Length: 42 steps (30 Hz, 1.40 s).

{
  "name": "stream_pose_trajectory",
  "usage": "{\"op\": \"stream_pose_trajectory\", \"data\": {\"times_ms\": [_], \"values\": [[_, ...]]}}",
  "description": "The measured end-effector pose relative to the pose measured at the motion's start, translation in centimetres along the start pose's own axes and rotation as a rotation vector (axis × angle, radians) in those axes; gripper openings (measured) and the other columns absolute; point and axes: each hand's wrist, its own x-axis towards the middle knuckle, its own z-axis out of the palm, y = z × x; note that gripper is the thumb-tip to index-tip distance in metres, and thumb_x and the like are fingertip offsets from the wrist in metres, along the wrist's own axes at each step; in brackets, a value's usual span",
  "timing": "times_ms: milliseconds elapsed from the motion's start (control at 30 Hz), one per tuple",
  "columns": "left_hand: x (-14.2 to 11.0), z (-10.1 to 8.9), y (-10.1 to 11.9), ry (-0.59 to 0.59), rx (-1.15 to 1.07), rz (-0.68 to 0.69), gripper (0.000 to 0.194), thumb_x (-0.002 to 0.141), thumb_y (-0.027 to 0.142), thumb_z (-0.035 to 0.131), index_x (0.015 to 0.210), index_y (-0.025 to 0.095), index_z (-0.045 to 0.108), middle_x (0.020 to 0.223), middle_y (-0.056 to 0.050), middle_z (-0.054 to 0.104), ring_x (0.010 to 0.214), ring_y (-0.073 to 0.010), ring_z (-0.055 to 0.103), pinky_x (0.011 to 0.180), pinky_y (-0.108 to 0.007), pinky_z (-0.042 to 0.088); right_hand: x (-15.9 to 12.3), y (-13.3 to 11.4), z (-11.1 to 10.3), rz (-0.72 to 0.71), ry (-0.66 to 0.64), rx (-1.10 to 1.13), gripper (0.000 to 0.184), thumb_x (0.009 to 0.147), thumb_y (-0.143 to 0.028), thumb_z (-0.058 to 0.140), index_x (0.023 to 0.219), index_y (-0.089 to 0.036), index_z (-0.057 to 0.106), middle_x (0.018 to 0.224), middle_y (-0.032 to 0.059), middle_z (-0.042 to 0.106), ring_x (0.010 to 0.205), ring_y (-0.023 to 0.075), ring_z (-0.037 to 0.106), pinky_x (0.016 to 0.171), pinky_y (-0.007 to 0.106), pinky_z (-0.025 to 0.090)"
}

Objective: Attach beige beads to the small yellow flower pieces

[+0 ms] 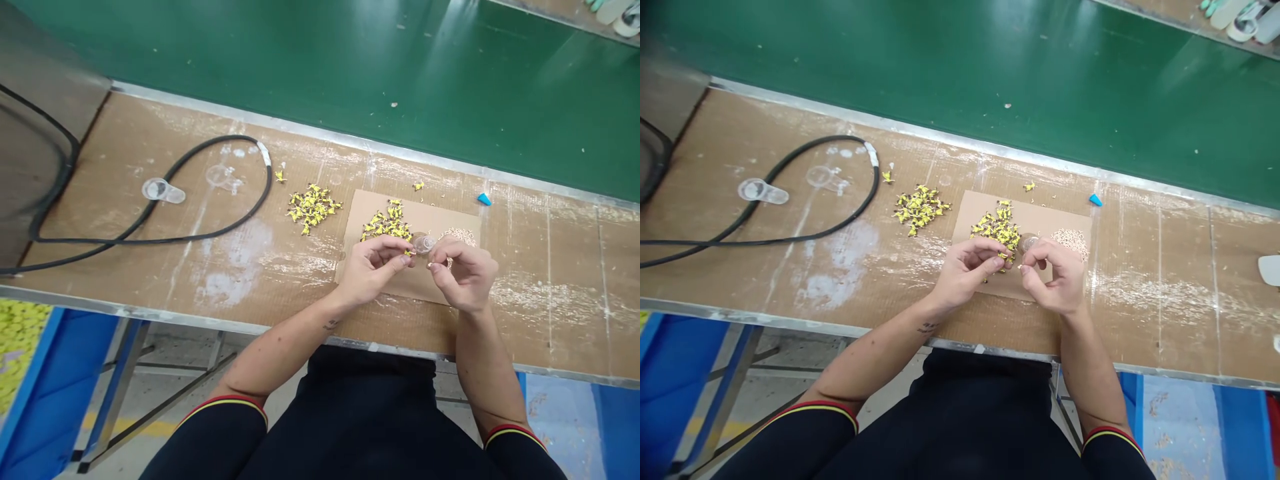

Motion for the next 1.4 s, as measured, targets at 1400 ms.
{"op": "stream_pose_trajectory", "data": {"times_ms": [1400], "values": [[-0.1, 0.2, 1.0, 0.083, -0.090, -0.173, 0.039, 0.083, 0.046, 0.087, 0.096, 0.019, 0.063, 0.095, -0.004, 0.078, 0.075, -0.0120, 0.074, 0.072, -0.024, 0.058, -0.1, 0.7, 1.2, -0.020, -0.015, 0.135, 0.011, 0.090, -0.018, 0.061, 0.081, -0.024, 0.060, 0.095, 0.0053, 0.073, 0.087, 0.0202, 0.071, 0.079, 0.039, 0.058]]}}
